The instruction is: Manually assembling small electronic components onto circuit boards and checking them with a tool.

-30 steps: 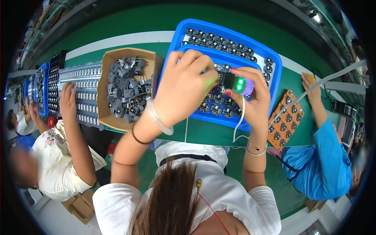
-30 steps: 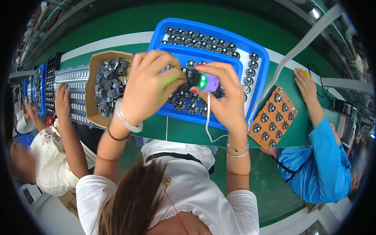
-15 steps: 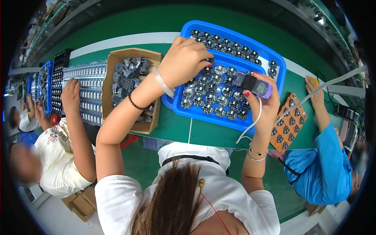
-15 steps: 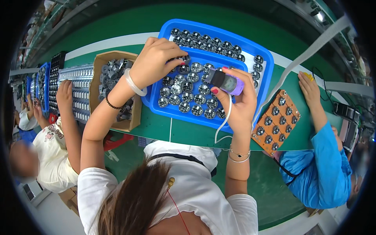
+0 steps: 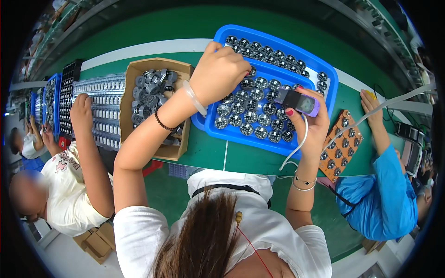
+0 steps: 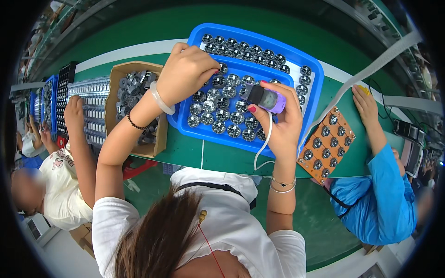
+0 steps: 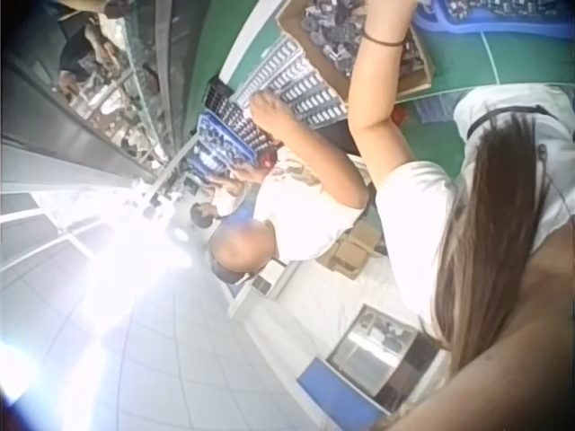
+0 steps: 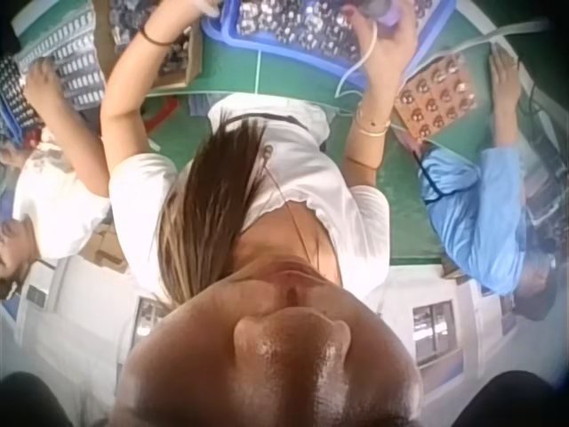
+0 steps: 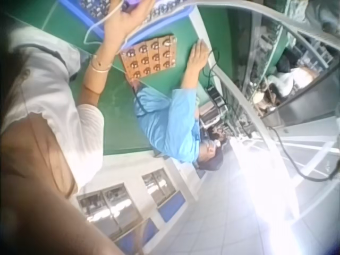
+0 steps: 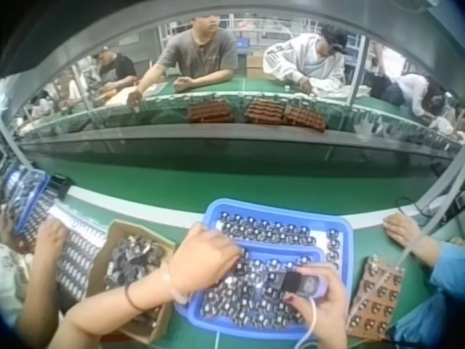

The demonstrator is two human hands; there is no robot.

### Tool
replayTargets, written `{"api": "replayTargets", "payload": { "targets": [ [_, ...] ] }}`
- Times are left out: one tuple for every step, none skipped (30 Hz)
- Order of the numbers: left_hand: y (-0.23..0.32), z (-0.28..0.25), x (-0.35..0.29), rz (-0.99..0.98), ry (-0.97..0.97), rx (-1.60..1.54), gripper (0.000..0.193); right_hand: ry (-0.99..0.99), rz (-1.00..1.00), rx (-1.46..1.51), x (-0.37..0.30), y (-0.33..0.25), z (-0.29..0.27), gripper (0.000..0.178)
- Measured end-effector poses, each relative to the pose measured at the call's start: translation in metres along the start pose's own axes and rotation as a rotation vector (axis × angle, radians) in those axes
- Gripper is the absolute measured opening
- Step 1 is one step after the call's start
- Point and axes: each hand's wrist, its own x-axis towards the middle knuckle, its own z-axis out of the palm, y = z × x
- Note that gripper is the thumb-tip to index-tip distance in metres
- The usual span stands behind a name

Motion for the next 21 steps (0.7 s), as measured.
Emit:
{"api": "replayTargets", "payload": {
  "targets": [
    [0.001, 0.001, 0.001, 0.037, -0.018, 0.093, 0.007, -0.001, 0.015, 0.004, 0.000, 0.000, 0.000, 0.043],
    [0.002, 0.002, 0.001, 0.074, -0.034, 0.188, 0.008, -0.003, 0.013, 0.004, 0.000, 0.000, 0.000, 0.043],
    [0.002, 0.004, 0.001, 0.073, -0.033, 0.189, 0.008, -0.010, 0.006, 0.000, -0.001, 0.000, 0.000, 0.043],
    [0.001, 0.007, 0.000, 0.112, 0.016, 0.186, 0.004, -0.018, -0.001, -0.004, -0.001, 0.000, 0.000, 0.043],
    [0.001, 0.008, 0.000, 0.152, 0.065, 0.180, 0.003, -0.017, -0.001, -0.006, -0.001, 0.000, 0.000, 0.043],
    [0.002, 0.008, -0.001, 0.154, 0.065, 0.180, 0.003, -0.019, -0.002, -0.015, -0.001, -0.001, -0.001, 0.044],
    [0.003, 0.007, -0.002, 0.110, 0.134, 0.099, 0.003, -0.022, -0.002, -0.024, -0.002, -0.001, -0.001, 0.044],
    [0.006, 0.005, -0.003, 0.066, 0.200, 0.017, 0.004, -0.019, -0.001, -0.025, -0.002, -0.001, -0.002, 0.044],
    [0.009, 0.002, -0.003, 0.068, 0.200, 0.015, 0.004, -0.013, 0.003, -0.029, -0.001, -0.001, -0.002, 0.044],
    [0.012, -0.002, -0.004, 0.062, 0.178, -0.029, 0.006, -0.006, 0.006, -0.032, -0.001, -0.002, -0.002, 0.044],
    [0.014, -0.004, -0.004, 0.055, 0.158, -0.070, 0.008, -0.007, 0.006, -0.033, 0.000, -0.003, -0.001, 0.044],
    [0.014, -0.003, -0.005, 0.054, 0.159, -0.071, 0.008, -0.015, 0.008, -0.035, 0.001, -0.004, -0.001, 0.044],
    [0.012, 0.000, -0.007, 0.118, 0.122, -0.015, 0.010, -0.023, 0.009, -0.038, 0.002, -0.006, 0.000, 0.044],
    [0.011, 0.001, -0.008, 0.182, 0.085, 0.042, 0.011, -0.024, 0.008, -0.038, 0.002, -0.006, 0.000, 0.044],
    [0.010, 0.000, -0.009, 0.181, 0.086, 0.043, 0.011, -0.035, 0.006, -0.043, 0.002, -0.007, 0.002, 0.044],
    [0.010, -0.001, -0.010, 0.170, 0.069, 0.038, 0.011, -0.046, 0.004, -0.048, 0.002, -0.007, 0.003, 0.044],
    [0.011, -0.002, -0.010, 0.163, 0.050, 0.029, 0.011, -0.043, 0.005, -0.050, 0.002, -0.009, 0.003, 0.044],
    [0.013, -0.004, -0.010, 0.166, 0.049, 0.025, 0.011, -0.050, 0.011, -0.080, 0.003, -0.011, 0.004, 0.044],
    [0.016, -0.009, -0.010, 0.143, 0.059, -0.047, 0.010, -0.057, 0.017, -0.109, 0.004, -0.012, 0.005, 0.044],
    [0.019, -0.013, -0.010, 0.119, 0.068, -0.117, 0.010, -0.056, 0.019, -0.109, 0.004, -0.013, 0.006, 0.044],
    [0.023, -0.017, -0.009, 0.119, 0.067, -0.119, 0.010, -0.081, 0.020, -0.143, 0.004, -0.013, 0.008, 0.044]
  ]
}}
